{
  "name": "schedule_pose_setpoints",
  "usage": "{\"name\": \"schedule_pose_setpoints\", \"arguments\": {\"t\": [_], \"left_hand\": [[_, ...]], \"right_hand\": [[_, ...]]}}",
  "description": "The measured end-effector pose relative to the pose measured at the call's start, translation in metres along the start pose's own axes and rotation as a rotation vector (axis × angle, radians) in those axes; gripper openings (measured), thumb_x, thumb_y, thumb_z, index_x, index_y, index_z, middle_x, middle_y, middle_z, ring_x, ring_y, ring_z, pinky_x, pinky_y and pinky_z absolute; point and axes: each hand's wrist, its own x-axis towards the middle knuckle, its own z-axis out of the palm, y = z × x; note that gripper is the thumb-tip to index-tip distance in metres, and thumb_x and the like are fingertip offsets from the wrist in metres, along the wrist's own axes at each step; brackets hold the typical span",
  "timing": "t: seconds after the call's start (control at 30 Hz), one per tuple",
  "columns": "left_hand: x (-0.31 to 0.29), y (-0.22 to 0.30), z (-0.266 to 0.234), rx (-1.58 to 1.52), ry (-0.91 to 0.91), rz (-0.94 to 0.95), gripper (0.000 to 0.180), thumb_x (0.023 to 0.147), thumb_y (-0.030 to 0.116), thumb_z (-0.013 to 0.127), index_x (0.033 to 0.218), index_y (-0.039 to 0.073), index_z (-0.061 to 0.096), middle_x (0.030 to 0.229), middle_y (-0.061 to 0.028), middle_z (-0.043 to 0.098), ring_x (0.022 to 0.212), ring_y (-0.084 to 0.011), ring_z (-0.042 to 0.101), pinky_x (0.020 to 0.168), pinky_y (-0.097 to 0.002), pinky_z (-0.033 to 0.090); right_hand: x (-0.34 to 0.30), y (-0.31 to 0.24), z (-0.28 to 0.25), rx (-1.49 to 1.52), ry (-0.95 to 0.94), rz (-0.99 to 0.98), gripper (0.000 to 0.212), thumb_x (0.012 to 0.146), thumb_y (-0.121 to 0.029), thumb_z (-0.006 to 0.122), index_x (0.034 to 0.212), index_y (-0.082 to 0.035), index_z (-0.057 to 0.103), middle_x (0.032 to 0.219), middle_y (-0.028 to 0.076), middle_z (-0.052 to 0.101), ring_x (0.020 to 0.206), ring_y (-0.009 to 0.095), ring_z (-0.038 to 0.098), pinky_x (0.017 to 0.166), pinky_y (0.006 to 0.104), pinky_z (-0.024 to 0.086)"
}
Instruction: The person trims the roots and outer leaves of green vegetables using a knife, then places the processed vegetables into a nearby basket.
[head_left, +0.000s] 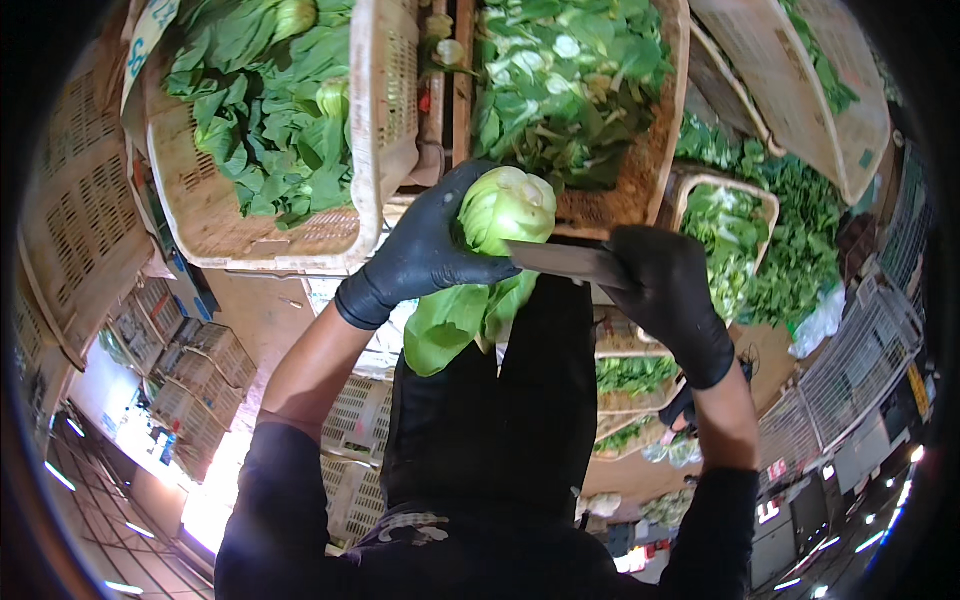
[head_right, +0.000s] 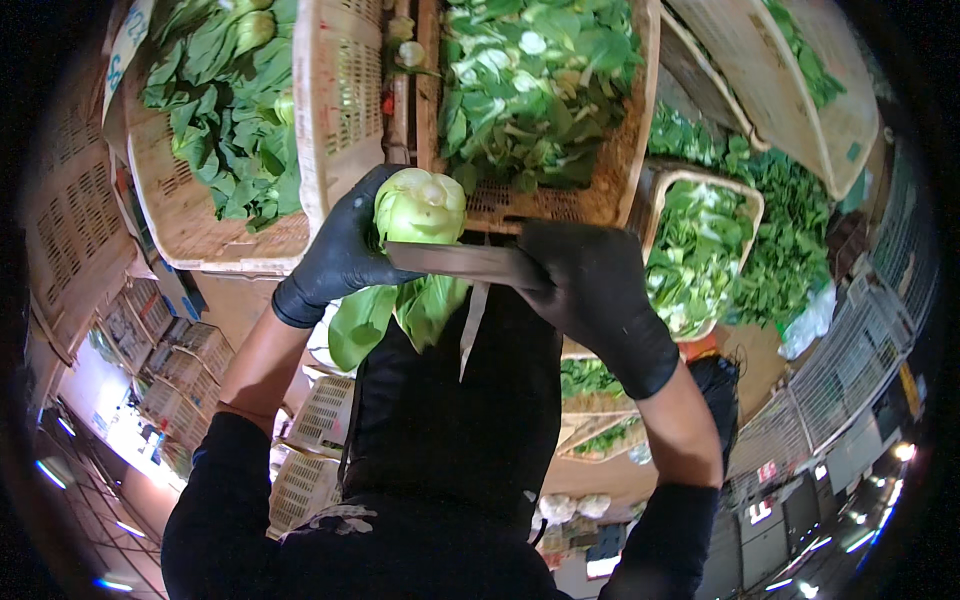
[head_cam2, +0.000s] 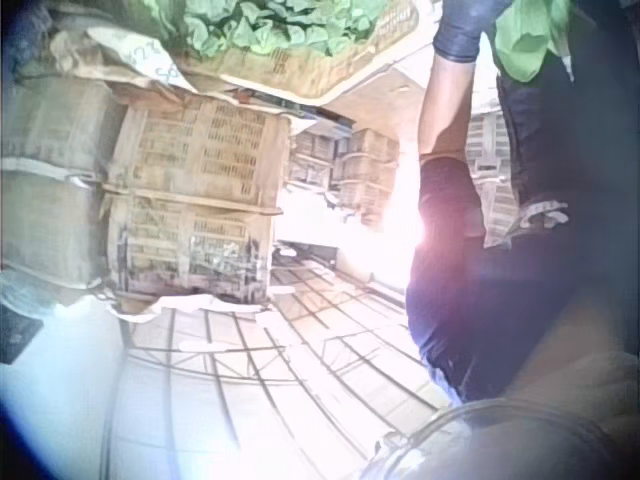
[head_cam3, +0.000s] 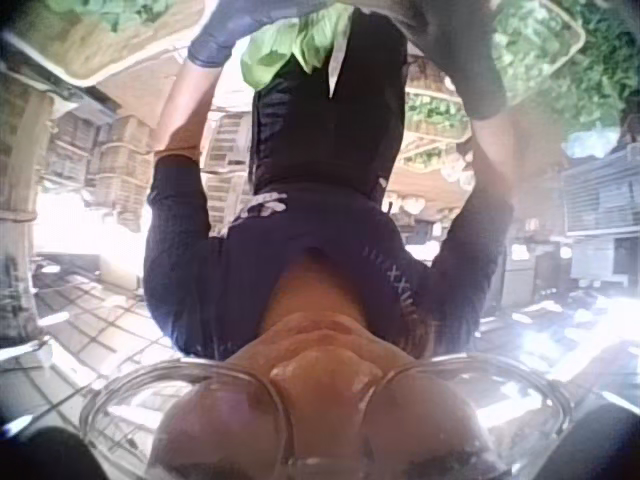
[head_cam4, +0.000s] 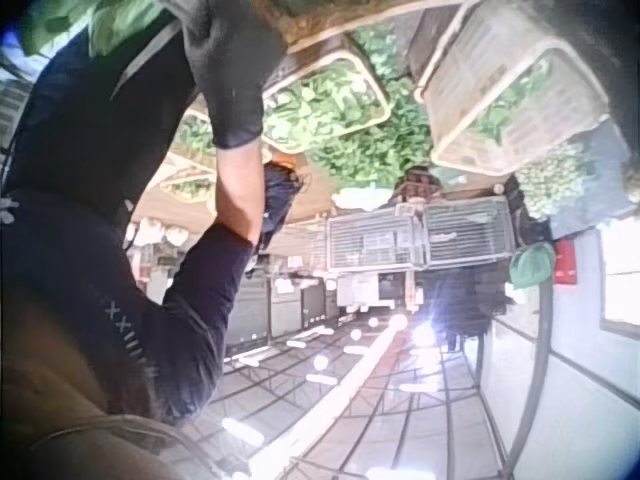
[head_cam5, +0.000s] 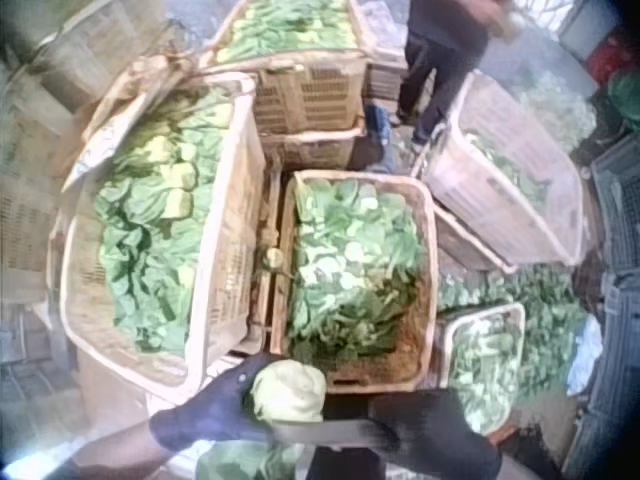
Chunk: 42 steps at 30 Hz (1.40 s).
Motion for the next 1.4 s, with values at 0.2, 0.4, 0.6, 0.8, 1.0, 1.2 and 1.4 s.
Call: {"name": "schedule_pose_setpoints", "arguments": {"t": [0.2,0.4,0.6,0.8,1.0,1.2,1.4], "left_hand": [[-0.002,0.005,0.013,0.117,-0.024,-0.054,0.077,0.057,0.021,0.079,0.121,0.002,0.041,0.107,-0.0113,0.054,0.098,-0.0191,0.053,0.087,-0.0301,0.042],[-0.005,0.007,0.026,0.317,-0.051,-0.02,0.071,0.056,0.024,0.079,0.114,0.001,0.045,0.101,-0.0123,0.056,0.092,-0.0199,0.055,0.082,-0.0312,0.044],[0.002,0.005,0.026,0.302,-0.031,0.145,0.081,0.052,0.027,0.081,0.119,0.0,0.043,0.117,-0.0168,0.046,0.113,-0.0293,0.043,0.098,-0.0356,0.032],[0.025,-0.006,0.055,0.092,-0.063,0.08,0.092,0.06,0.027,0.077,0.131,-0.002,0.027,0.121,-0.0182,0.042,0.115,-0.0315,0.04,0.099,-0.0362,0.03],[0.042,0.009,0.045,0.343,-0.252,0.148,0.084,0.063,0.011,0.074,0.133,0.002,0.028,0.129,-0.0126,0.041,0.116,-0.019,0.041,0.098,-0.032,0.034],[0.073,0.01,0.029,0.012,-0.508,-0.169,0.058,0.072,0.004,0.063,0.125,0.002,0.039,0.105,-0.0072,0.055,0.098,-0.0139,0.053,0.088,-0.0287,0.042],[0.094,-0.012,0.029,-0.251,-0.352,-0.075,0.039,0.077,0.021,0.063,0.107,-0.002,0.054,0.092,-0.0063,0.059,0.084,-0.014,0.055,0.079,-0.0287,0.044]], "right_hand": [[0.002,-0.007,0.022,0.039,0.02,-0.011,0.019,0.071,-0.023,0.064,0.067,-0.011,0.05,0.056,0.007,0.051,0.051,0.027,0.055,0.046,0.0388,0.041],[-0.03,0.039,0.057,-0.01,0.044,0.079,0.015,0.073,-0.023,0.061,0.069,-0.01,0.054,0.057,0.009,0.055,0.053,0.03,0.056,0.047,0.0399,0.043],[-0.039,0.108,0.07,-0.022,-0.025,0.688,0.03,0.079,-0.033,0.057,0.078,-0.003,0.06,0.066,0.015,0.06,0.064,0.027,0.062,0.057,0.0377,0.047],[-0.033,0.03,0.054,0.736,0.196,0.217,0.059,0.064,-0.017,0.078,0.113,-0.003,0.05,0.094,0.007,0.059,0.084,0.015,0.055,0.073,0.0298,0.045],[-0.019,0.033,0.026,0.818,0.134,0.29,0.062,0.061,-0.016,0.08,0.113,-0.003,0.049,0.093,0.004,0.058,0.081,0.011,0.052,0.072,0.0272,0.044],[-0.034,0.064,0.016,1.027,-0.093,0.421,0.049,0.066,-0.014,0.07,0.11,-0.001,0.053,0.092,0.004,0.059,0.084,0.011,0.053,0.074,0.0272,0.044],[-0.052,0.091,0.061,1.583,0.179,0.607,0.041,0.083,-0.027,0.053,0.114,0.0,0.051,0.1,0.007,0.058,0.091,0.018,0.055,0.079,0.0303,0.045]]}}
